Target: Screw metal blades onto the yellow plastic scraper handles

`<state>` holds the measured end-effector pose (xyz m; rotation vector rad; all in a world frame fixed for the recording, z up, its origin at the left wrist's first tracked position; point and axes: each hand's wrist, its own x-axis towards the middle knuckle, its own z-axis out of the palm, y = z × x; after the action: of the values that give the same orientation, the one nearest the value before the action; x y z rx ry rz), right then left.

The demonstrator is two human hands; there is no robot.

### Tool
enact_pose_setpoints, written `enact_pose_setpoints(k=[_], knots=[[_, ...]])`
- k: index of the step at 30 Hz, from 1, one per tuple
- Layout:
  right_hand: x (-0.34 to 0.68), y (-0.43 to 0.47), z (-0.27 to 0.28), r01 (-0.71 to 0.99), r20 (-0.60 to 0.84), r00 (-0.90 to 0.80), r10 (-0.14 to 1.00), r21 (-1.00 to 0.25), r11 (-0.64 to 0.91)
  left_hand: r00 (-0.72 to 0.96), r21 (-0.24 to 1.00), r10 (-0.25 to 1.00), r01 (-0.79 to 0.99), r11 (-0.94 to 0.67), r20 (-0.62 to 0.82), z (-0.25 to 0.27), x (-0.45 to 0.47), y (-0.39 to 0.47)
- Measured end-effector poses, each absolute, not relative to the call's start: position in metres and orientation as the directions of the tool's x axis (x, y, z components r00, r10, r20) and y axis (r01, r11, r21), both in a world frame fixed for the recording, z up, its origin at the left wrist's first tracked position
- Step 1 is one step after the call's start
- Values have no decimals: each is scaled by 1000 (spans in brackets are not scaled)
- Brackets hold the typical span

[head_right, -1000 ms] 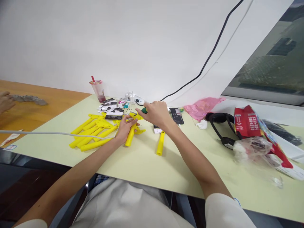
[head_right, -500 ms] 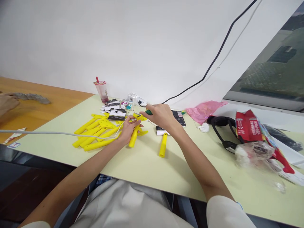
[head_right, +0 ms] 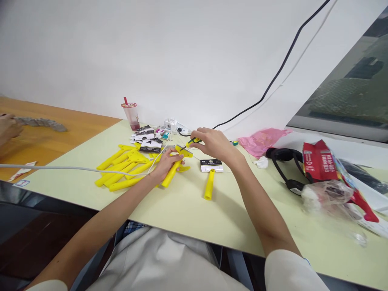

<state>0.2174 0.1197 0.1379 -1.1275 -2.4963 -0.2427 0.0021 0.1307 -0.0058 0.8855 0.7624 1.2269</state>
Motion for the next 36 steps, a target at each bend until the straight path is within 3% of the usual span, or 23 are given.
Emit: enact_pose_setpoints(k=[4,6,11,14,16,20,22,25,30,36], knots=[[220,119,142,896,438,-417,797,51,441,115,896,993,-436,80,-33,-9,-1,132],[225,121,144,914,431,-373,822,20,404,100,897,995,-439,58,-15,-9,-1,131],[245,141,139,792,301,-431,851,-326,516,50,891,999,-454,4,20,-7,1,128],[253,150,114,736,290,-324,901,-520,432,-17,886,1000,-463,-17,10,-8,0,130],[255,145,89,763,321,-246,914,-517,387,-51,880,999,-475,-28,4,-9,0,132],[262,109,36,793,231,-308,923,-473,383,-67,870,998,-493,-19,-17,-11,-1,133],[269,88,14,802,265,-350,898,-411,434,-58,866,998,-500,-6,-27,-10,1,132],[284,63,-8,778,315,-314,896,-455,433,-40,858,999,-514,0,-23,-8,3,129],[313,41,-18,808,308,-119,944,-522,272,-16,848,1000,-531,-2,-7,-6,4,127],[347,18,3,771,387,57,920,-602,206,3,853,1000,-522,-4,7,-2,5,124]])
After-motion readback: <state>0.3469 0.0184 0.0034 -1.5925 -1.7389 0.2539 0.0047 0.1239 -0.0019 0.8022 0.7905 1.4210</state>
